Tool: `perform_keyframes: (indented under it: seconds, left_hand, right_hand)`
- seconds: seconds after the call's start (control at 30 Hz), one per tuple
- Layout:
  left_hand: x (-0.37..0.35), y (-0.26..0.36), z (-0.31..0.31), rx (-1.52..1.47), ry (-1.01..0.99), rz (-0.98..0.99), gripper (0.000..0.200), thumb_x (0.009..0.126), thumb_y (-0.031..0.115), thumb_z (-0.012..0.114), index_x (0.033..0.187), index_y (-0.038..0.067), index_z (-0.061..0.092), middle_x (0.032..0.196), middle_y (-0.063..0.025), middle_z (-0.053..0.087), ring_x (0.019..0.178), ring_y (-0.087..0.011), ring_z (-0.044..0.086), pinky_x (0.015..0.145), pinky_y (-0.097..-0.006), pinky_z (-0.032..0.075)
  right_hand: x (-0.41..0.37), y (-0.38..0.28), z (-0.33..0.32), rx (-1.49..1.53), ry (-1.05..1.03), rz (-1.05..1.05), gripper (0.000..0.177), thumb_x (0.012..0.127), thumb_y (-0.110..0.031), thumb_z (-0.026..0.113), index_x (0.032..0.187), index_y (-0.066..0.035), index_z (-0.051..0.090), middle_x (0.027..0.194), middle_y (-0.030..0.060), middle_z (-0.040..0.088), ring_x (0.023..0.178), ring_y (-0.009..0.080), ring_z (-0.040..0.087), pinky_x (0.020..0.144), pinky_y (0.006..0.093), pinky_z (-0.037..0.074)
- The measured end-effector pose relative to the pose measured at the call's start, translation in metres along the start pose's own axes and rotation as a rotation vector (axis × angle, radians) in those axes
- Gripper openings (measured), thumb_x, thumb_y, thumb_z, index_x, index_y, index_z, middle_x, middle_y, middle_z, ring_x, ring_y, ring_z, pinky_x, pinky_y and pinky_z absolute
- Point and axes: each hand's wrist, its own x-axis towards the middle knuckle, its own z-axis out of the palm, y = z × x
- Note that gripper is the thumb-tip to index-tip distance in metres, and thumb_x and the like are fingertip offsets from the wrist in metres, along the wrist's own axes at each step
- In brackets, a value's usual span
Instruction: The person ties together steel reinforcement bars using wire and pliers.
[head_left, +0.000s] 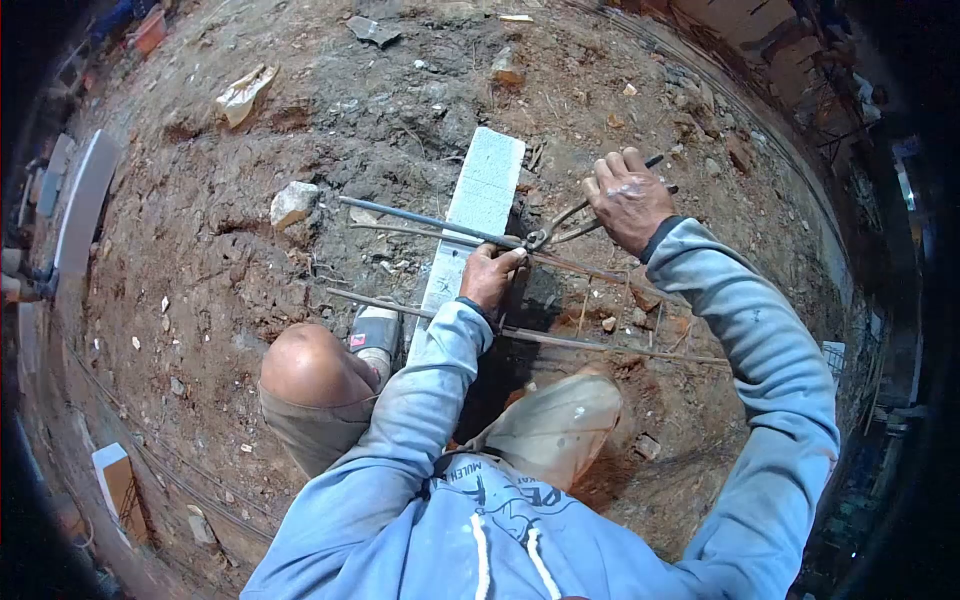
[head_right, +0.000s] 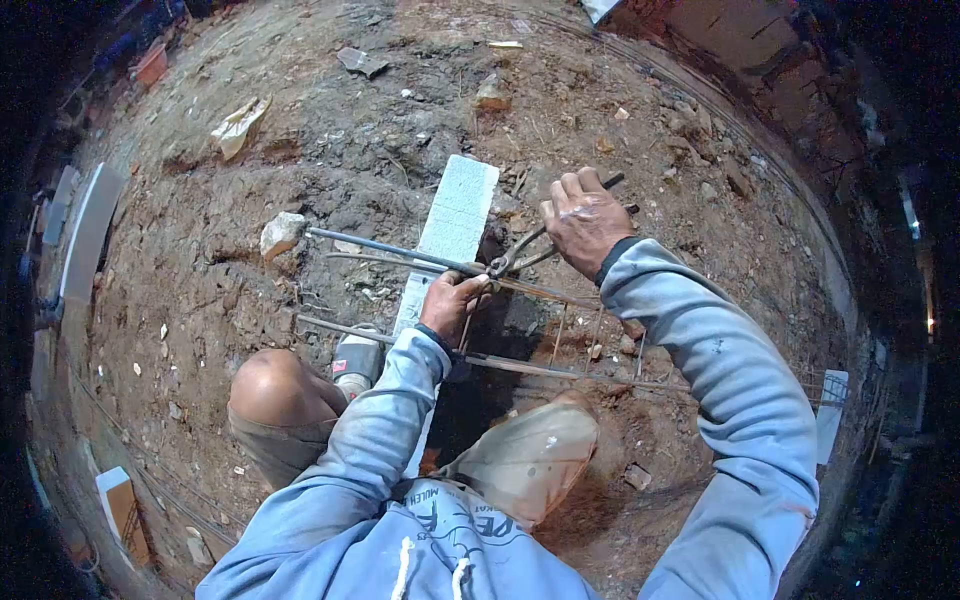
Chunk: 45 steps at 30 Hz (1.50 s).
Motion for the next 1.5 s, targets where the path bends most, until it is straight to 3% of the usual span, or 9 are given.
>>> perform_keyframes:
  seconds: [0.3,0.37,0.4,0.7,0.87,0.97,1.13,1.3,1.5]
  left_hand:
    - [-0.029,0.061,0.018,1.185,0.372,0.279,0.03,0.072,0.029,0.063,0.092,0.006,0.064,0.086,-0.0151,0.064,0.081,-0.0343,0.06,0.079,-0.0442,0.044]
    - [-0.017,0.059,0.031,1.486,0.375,0.763,0.045,0.068,0.028,0.064,0.107,0.007,0.058,0.098,-0.0167,0.062,0.095,-0.0338,0.057,0.094,-0.053,0.031]
    - [-0.008,0.07,0.039,1.563,0.099,0.314,0.059,0.066,0.027,0.065,0.119,0.007,0.047,0.11,-0.0177,0.057,0.107,-0.0334,0.051,0.1,-0.0583,0.017]
    - [0.017,0.053,0.057,1.073,-0.21,0.412,0.062,0.067,0.025,0.072,0.12,0.007,0.045,0.107,-0.0175,0.059,0.101,-0.031,0.056,0.095,-0.0394,0.033]
    - [0.008,0.034,0.067,1.253,0.048,1.026,0.054,0.059,0.019,0.075,0.105,0.007,0.048,0.078,-0.0122,0.06,0.075,-0.0312,0.058,0.076,-0.0391,0.039]
    - [0.005,0.032,0.07,1.27,0.023,1.023,0.054,0.059,0.018,0.075,0.104,0.008,0.048,0.076,-0.0119,0.059,0.074,-0.0307,0.058,0.074,-0.0368,0.038]
    - [0.018,0.047,0.074,1.375,0.007,0.624,0.042,0.066,0.037,0.065,0.093,0.007,0.051,0.068,-0.0144,0.061,0.067,-0.0332,0.058,0.076,-0.0377,0.035]
    - [0.017,0.04,0.08,1.429,-0.052,0.554,0.043,0.067,0.033,0.066,0.099,0.008,0.052,0.078,-0.0148,0.062,0.076,-0.0311,0.059,0.081,-0.0386,0.035]
    - [-0.007,0.02,0.106,1.17,0.193,1.118,0.062,0.066,0.025,0.071,0.117,0.006,0.042,0.099,-0.0114,0.054,0.094,-0.0285,0.053,0.086,-0.043,0.032]
  right_hand:
    - [0.041,0.004,-0.057,0.26,-0.613,0.033,0.014,0.077,-0.02,0.059,0.081,-0.01,0.069,0.081,0.0079,0.066,0.078,0.0205,0.065,0.068,0.0327,0.052]
    - [0.054,0.002,-0.06,0.228,-0.658,-0.012,0.018,0.077,-0.025,0.061,0.084,-0.01,0.069,0.085,0.007,0.067,0.081,0.02,0.065,0.069,0.0321,0.052]
    - [0.059,0.0,-0.06,0.242,-0.657,0.01,0.019,0.077,-0.025,0.062,0.086,-0.01,0.069,0.087,0.0074,0.067,0.083,0.0203,0.064,0.07,0.0326,0.052]
    - [0.065,0.023,-0.04,0.554,-0.979,0.108,0.029,0.066,-0.018,0.072,0.091,-0.004,0.066,0.087,0.0154,0.065,0.083,0.0269,0.063,0.069,0.0341,0.051]
    - [0.05,0.033,-0.028,0.89,-1.366,0.34,0.03,0.066,-0.019,0.073,0.089,-0.003,0.065,0.083,0.017,0.065,0.08,0.0275,0.063,0.067,0.035,0.051]
    - [0.03,0.025,-0.029,0.9,-1.299,0.252,0.029,0.068,-0.015,0.07,0.092,-0.002,0.062,0.077,0.017,0.062,0.073,0.0277,0.062,0.061,0.0373,0.05]
    - [-0.02,0.018,-0.009,-0.107,0.326,0.014,0.012,0.079,-0.017,0.052,0.085,-0.008,0.057,0.075,0.0067,0.057,0.078,0.0215,0.058,0.077,0.0361,0.044]
    - [-0.021,0.017,-0.002,0.17,-0.099,0.092,0.014,0.079,-0.016,0.05,0.086,-0.009,0.059,0.079,0.0065,0.058,0.083,0.0217,0.057,0.08,0.0338,0.042]
    - [0.006,0.027,-0.025,0.428,-0.715,0.158,0.019,0.072,-0.025,0.064,0.079,-0.008,0.067,0.082,0.0142,0.066,0.078,0.0259,0.064,0.065,0.0363,0.051]
